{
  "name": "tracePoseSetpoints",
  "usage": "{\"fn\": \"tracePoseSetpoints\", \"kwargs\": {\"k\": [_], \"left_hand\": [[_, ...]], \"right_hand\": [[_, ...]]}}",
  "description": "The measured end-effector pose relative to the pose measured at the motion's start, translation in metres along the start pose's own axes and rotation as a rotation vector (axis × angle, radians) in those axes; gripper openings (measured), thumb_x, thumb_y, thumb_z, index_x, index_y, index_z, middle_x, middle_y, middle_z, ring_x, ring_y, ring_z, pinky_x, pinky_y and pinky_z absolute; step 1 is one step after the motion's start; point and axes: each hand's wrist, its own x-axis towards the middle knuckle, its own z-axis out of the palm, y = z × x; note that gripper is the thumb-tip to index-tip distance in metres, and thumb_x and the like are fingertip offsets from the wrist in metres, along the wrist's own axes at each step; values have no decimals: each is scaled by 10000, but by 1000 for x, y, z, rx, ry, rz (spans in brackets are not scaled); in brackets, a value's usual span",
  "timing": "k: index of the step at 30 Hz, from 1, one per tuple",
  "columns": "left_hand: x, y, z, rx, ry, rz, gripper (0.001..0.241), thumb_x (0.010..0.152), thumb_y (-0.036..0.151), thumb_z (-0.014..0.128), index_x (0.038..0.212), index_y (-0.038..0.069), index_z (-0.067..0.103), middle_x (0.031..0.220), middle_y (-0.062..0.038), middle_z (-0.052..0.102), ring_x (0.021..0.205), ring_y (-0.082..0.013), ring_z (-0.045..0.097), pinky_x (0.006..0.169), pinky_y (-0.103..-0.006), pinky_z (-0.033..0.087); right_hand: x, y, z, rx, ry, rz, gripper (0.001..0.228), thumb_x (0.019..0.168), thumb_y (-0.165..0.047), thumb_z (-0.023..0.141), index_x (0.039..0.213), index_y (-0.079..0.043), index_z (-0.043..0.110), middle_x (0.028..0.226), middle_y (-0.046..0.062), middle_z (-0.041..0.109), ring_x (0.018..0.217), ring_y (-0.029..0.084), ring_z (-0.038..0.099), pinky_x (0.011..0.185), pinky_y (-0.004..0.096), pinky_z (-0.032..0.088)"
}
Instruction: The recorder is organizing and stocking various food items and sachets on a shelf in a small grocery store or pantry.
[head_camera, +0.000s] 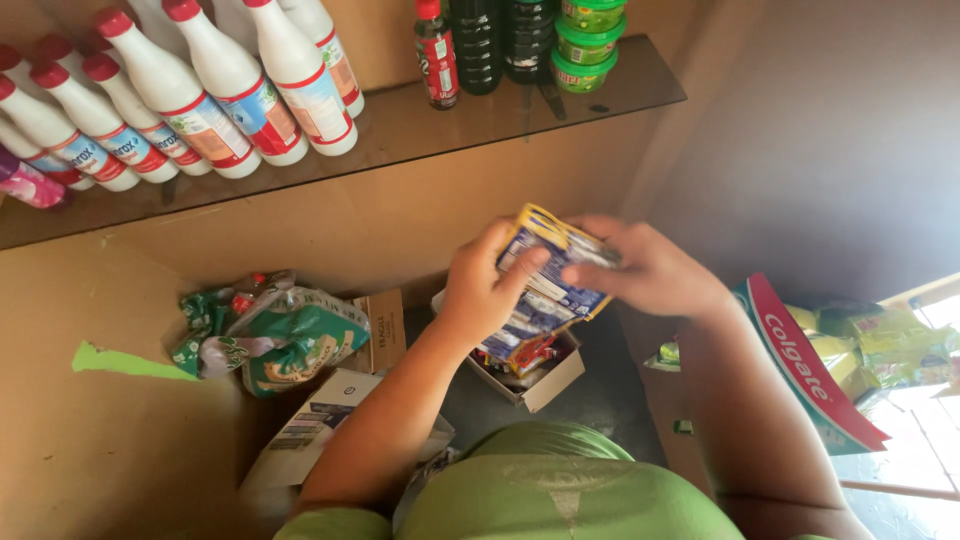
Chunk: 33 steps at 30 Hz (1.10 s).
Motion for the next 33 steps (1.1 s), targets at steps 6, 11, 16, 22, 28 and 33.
{"fn": "tracePoseSetpoints", "kwargs": {"k": [6, 11, 16, 22, 28, 33], "left_hand": [[5, -15, 3, -282, 212, -130, 299, 1038, 289, 691, 1143, 11, 658, 970, -46, 733, 889, -90, 659, 811, -272, 559], [18, -6, 2, -187, 287, -92, 311, 1032, 290, 683, 1166, 13, 643, 989, -46, 732, 907, -107, 661, 830, -285, 556], [6, -25, -7, 39, 249, 102, 416, 1041, 282, 655, 1313, -15, 549, 1148, -77, 681, 1063, -131, 652, 916, -311, 526], [-30, -72, -7, -231, -6, -285, 220, 994, 190, 716, 1080, -7, 667, 981, -84, 743, 888, -98, 648, 810, -288, 552], [-17, -30, -11, -362, 45, -40, 150, 997, 135, 724, 1046, 13, 652, 978, -18, 700, 918, -72, 634, 835, -264, 535], [1, -8, -7, -198, 276, 82, 117, 992, 96, 722, 1003, 12, 641, 945, -23, 713, 873, -73, 656, 803, -256, 546]], "right_hand": [[3, 17, -1, 784, 10, -171, 717, 800, -170, 803, 1444, -32, 518, 1309, 68, 691, 1218, 189, 651, 1066, 375, 497], [18, 60, 38, 940, 252, -155, 425, 937, -36, 728, 1333, 25, 586, 1259, 139, 705, 1173, 245, 671, 1062, 430, 525], [25, 53, 24, 963, 501, -227, 347, 986, 30, 664, 1322, 7, 581, 1272, 141, 693, 1179, 240, 669, 1064, 424, 541], [37, 78, 3, 914, 651, -422, 321, 1047, 30, 645, 1346, -14, 536, 1321, 135, 681, 1230, 237, 673, 1123, 421, 544], [41, 96, 26, 639, 640, -291, 324, 1045, -7, 623, 1357, -37, 541, 1293, 79, 670, 1199, 164, 645, 1091, 341, 529], [31, 106, 55, 1031, 421, -207, 296, 1105, -139, 565, 1370, -8, 547, 1253, 122, 670, 1134, 202, 661, 999, 366, 535]]}}
